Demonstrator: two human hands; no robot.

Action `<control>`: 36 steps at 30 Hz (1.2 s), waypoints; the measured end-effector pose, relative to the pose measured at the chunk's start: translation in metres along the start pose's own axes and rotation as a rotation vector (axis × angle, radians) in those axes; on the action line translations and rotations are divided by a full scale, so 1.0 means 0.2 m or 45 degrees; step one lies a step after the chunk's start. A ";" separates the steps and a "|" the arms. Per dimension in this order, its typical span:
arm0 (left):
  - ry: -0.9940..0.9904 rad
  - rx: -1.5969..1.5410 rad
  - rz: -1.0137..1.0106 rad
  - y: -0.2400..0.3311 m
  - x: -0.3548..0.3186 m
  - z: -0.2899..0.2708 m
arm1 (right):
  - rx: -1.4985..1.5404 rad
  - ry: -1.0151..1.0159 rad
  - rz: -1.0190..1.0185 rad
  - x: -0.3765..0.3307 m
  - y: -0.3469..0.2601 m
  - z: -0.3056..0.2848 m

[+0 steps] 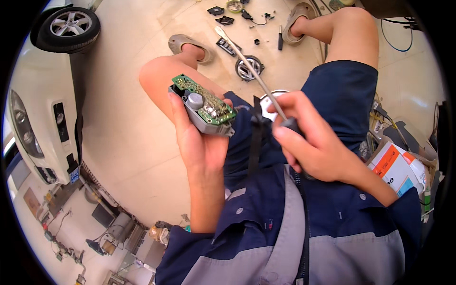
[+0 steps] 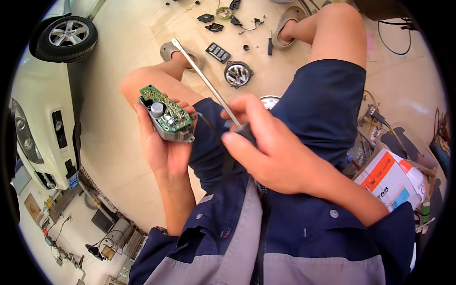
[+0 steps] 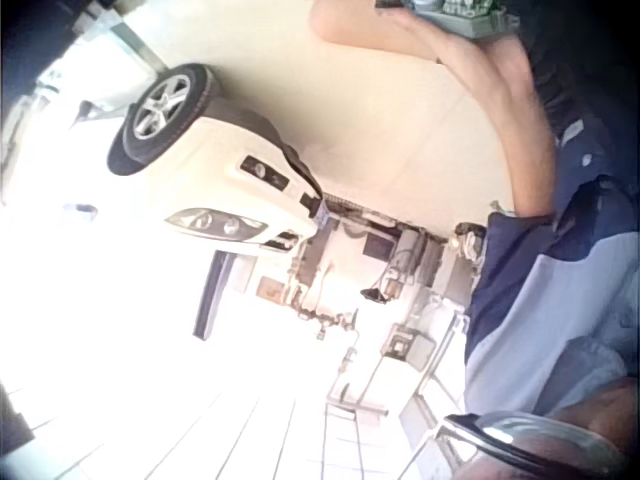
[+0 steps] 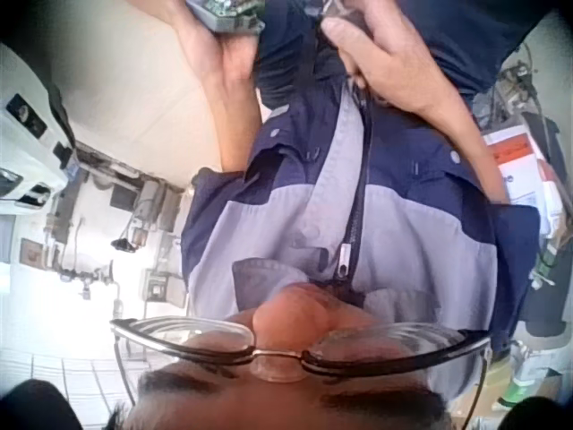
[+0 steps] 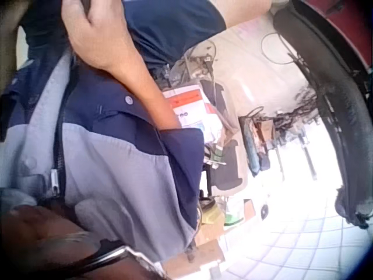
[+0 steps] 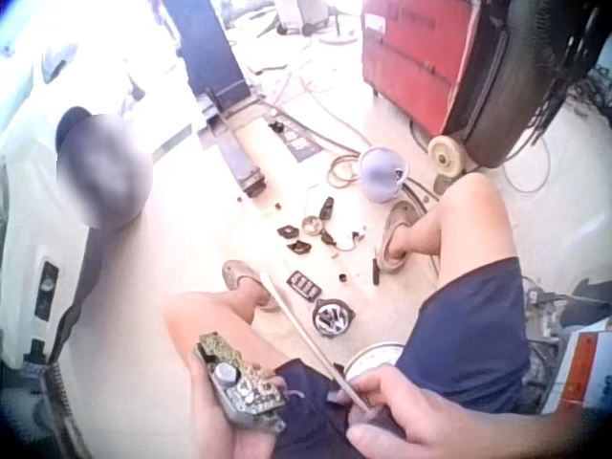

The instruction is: The person uses a screwdriver to pry open a plastic casing and remove components from a circuit board while sitting in an auto repair shop. They hold the board in one hand and manipulate the tool with the other.

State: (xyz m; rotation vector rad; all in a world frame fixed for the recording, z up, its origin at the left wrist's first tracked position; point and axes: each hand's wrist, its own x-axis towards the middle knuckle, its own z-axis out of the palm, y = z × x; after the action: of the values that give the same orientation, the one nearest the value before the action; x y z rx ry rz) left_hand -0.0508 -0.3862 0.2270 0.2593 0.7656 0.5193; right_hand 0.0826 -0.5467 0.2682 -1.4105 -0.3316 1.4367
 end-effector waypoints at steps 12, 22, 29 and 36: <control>0.099 -0.210 0.033 0.07 0.06 -0.06 | -0.642 -0.204 -0.141 -0.19 -0.12 -0.14; 0.341 0.028 0.150 0.05 0.05 0.02 | -0.343 -0.380 0.418 -0.16 -0.27 -0.20; 0.351 0.332 0.335 0.01 0.09 0.05 | 0.001 -0.522 0.632 -0.11 -0.26 -0.24; -0.062 0.648 0.521 -0.06 0.17 -0.05 | 0.040 -0.455 0.562 -0.10 -0.09 -0.12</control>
State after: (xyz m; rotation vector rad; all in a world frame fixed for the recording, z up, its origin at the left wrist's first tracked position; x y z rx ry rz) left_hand -0.0332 -0.3773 0.1950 0.9115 0.7922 0.6939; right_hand 0.1065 -0.5664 0.2865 -1.2439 -0.2268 2.0552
